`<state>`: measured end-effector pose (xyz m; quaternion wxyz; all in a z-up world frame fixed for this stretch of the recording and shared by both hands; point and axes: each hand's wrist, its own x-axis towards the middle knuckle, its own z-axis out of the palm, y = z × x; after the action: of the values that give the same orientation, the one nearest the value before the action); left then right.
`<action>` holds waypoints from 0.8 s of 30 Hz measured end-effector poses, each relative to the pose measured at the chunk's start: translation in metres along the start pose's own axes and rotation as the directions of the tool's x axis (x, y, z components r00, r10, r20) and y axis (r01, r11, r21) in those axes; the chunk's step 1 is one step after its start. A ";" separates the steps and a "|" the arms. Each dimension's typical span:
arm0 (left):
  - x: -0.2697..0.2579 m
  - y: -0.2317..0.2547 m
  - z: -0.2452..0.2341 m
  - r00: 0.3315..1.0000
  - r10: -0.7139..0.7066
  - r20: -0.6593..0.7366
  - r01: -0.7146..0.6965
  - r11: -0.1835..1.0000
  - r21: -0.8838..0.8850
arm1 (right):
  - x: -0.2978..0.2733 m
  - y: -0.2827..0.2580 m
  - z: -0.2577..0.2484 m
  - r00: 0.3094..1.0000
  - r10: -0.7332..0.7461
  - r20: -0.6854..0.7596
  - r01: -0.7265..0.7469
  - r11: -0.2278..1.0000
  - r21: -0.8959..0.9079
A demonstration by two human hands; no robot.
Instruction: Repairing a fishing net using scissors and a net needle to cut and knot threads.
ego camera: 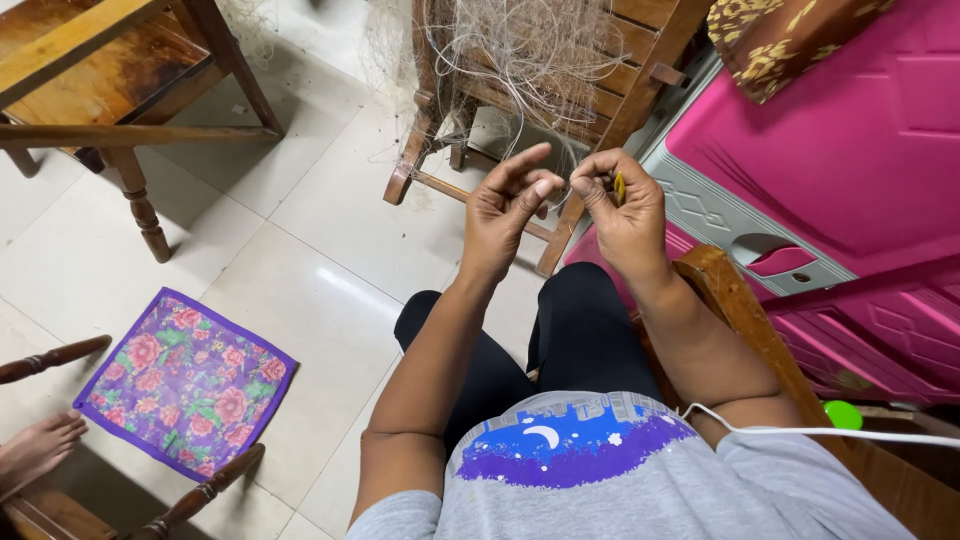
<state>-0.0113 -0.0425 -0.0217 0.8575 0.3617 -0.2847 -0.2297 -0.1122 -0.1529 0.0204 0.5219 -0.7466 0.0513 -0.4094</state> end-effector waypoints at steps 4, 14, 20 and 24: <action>0.001 0.000 0.000 0.999 0.024 0.029 -0.027 0.995 0.097 | 0.001 -0.002 -0.003 0.999 0.032 -0.009 -0.032 0.999 -0.005; 0.003 -0.018 0.008 1.000 0.011 0.009 -0.012 0.993 0.114 | -0.002 0.001 -0.009 0.996 -0.037 -0.086 0.034 0.999 -0.038; -0.001 -0.028 0.022 0.999 0.043 -0.026 -0.041 0.995 0.093 | 0.002 -0.001 -0.017 0.991 -0.093 -0.096 0.084 0.992 -0.089; 0.002 -0.041 0.026 0.996 0.043 -0.078 -0.040 0.998 0.049 | 0.001 -0.004 -0.019 0.992 -0.087 -0.089 0.078 0.992 -0.101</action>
<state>-0.0340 -0.0822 -0.0368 0.8639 0.3846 -0.2634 -0.1907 -0.1257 -0.1656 0.0270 0.4645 -0.7526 0.0646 -0.4622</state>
